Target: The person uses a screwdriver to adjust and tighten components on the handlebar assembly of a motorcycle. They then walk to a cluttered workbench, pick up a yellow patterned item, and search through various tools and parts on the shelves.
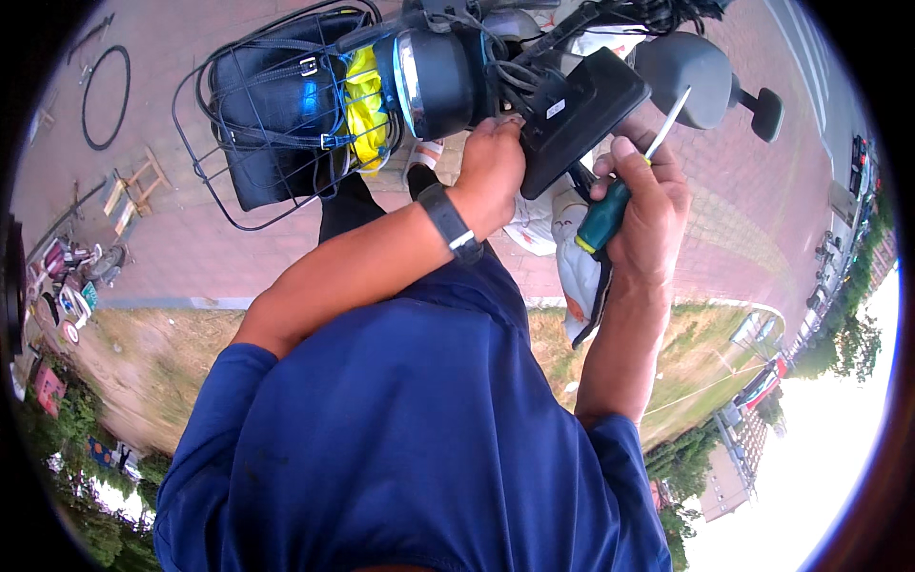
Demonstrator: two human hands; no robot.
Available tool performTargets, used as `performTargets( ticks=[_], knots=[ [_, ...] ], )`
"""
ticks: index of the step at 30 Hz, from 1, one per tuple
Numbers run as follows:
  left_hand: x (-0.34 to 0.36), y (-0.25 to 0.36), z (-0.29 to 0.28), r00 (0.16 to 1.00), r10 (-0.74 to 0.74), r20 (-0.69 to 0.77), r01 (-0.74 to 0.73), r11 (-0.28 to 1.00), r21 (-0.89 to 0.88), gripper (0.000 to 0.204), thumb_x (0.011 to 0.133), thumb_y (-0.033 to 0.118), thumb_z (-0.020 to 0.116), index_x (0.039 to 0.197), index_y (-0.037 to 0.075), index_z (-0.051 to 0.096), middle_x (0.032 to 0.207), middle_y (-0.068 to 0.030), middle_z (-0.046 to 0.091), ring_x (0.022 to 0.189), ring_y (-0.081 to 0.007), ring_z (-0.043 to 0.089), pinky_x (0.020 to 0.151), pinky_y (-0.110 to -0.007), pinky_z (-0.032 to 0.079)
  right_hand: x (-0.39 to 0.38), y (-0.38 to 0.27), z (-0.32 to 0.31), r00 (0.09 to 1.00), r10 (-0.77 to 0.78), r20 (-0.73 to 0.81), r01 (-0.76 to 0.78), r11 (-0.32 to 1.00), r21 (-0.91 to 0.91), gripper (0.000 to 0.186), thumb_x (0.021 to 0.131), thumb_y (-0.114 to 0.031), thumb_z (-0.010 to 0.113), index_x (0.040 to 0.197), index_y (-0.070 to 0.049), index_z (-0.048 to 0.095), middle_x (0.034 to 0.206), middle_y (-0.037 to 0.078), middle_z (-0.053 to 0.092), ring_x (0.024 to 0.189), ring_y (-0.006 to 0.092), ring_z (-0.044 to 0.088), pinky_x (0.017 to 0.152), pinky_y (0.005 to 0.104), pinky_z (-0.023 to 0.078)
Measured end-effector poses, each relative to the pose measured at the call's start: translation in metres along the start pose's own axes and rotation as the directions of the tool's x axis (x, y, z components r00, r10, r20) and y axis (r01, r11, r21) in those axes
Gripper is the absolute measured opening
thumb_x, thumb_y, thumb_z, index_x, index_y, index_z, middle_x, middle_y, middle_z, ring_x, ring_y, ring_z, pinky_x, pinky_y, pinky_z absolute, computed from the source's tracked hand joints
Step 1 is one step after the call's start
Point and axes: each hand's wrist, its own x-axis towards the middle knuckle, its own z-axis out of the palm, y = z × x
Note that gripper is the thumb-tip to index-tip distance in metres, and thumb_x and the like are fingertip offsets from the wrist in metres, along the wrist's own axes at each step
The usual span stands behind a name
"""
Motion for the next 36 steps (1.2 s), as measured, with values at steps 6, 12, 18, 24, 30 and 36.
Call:
performTargets(
  ticks=[6, 12, 18, 24, 30, 36],
  knots=[
    [-0.009, 0.007, 0.003, 1.0, -0.015, -0.021, 0.016, 1.0, 0.013, 0.023, 0.101, 0.022, 0.046, 0.104, 0.004, 0.06, 0.087, -0.0052, 0.063, 0.07, -0.0136, 0.059, 0.058, -0.028, 0.047, -0.008, -0.001, -0.012, 0.998, -0.067, -0.015, 0.068, 0.991, 0.112, 0.037, 0.09, -0.006, 0.061, 0.123, 0.01, 0.053, 0.113, 0.022, 0.063, 0.069, 0.0127, 0.059, 0.058, 0.0222, 0.048],
    [-0.02, 0.019, -0.001, 0.994, 0.067, 0.084, -0.087, 0.961, 0.261, 0.026, 0.099, 0.03, 0.053, 0.104, 0.005, 0.059, 0.092, -0.0041, 0.064, 0.074, -0.0125, 0.059, 0.061, -0.027, 0.047, -0.007, -0.002, -0.032, 0.997, -0.083, -0.006, 0.083, 0.984, 0.157, 0.039, 0.09, -0.006, 0.062, 0.124, 0.011, 0.052, 0.12, 0.023, 0.062, 0.071, 0.0112, 0.059, 0.057, 0.0204, 0.049],
    [-0.021, 0.018, 0.001, 0.989, 0.077, 0.128, -0.104, 0.969, 0.222, 0.029, 0.093, 0.029, 0.066, 0.099, 0.002, 0.058, 0.088, -0.0058, 0.061, 0.074, -0.0128, 0.058, 0.058, -0.028, 0.05, -0.005, -0.006, -0.03, 0.997, -0.061, 0.036, 0.055, 0.987, 0.15, 0.037, 0.09, -0.009, 0.064, 0.121, 0.011, 0.057, 0.104, 0.016, 0.066, 0.068, 0.0091, 0.059, 0.056, 0.0192, 0.049],
    [-0.022, 0.014, -0.001, 0.981, 0.121, 0.152, -0.163, 0.939, 0.303, 0.031, 0.094, 0.028, 0.066, 0.109, 0.001, 0.057, 0.098, -0.0058, 0.063, 0.081, -0.0123, 0.058, 0.07, -0.028, 0.049, 0.001, -0.003, -0.032, 0.999, -0.016, 0.044, 0.013, 0.998, 0.066, 0.035, 0.091, -0.009, 0.064, 0.121, 0.008, 0.058, 0.08, 0.008, 0.063, 0.062, 0.0088, 0.058, 0.054, 0.0195, 0.047],
    [-0.017, 0.01, -0.007, 0.977, 0.134, 0.164, -0.178, 0.94, 0.29, 0.034, 0.095, 0.028, 0.066, 0.111, 0.0, 0.057, 0.098, -0.0062, 0.063, 0.08, -0.0124, 0.058, 0.072, -0.027, 0.05, 0.006, -0.001, -0.033, 0.998, 0.032, 0.058, -0.034, 0.998, 0.046, 0.032, 0.089, -0.007, 0.065, 0.117, 0.008, 0.059, 0.077, 0.007, 0.062, 0.059, 0.0093, 0.056, 0.052, 0.0197, 0.046],
    [-0.013, 0.006, -0.012, 0.972, 0.139, 0.19, -0.179, 0.961, 0.21, 0.037, 0.093, 0.026, 0.067, 0.112, -0.003, 0.053, 0.096, -0.0093, 0.064, 0.079, -0.0136, 0.061, 0.066, -0.028, 0.051, 0.005, -0.002, -0.023, 0.998, 0.04, 0.057, -0.038, 0.998, -0.042, 0.028, 0.088, -0.004, 0.066, 0.113, 0.008, 0.061, 0.078, 0.005, 0.062, 0.058, 0.008, 0.055, 0.052, 0.02, 0.046]
  ],
)
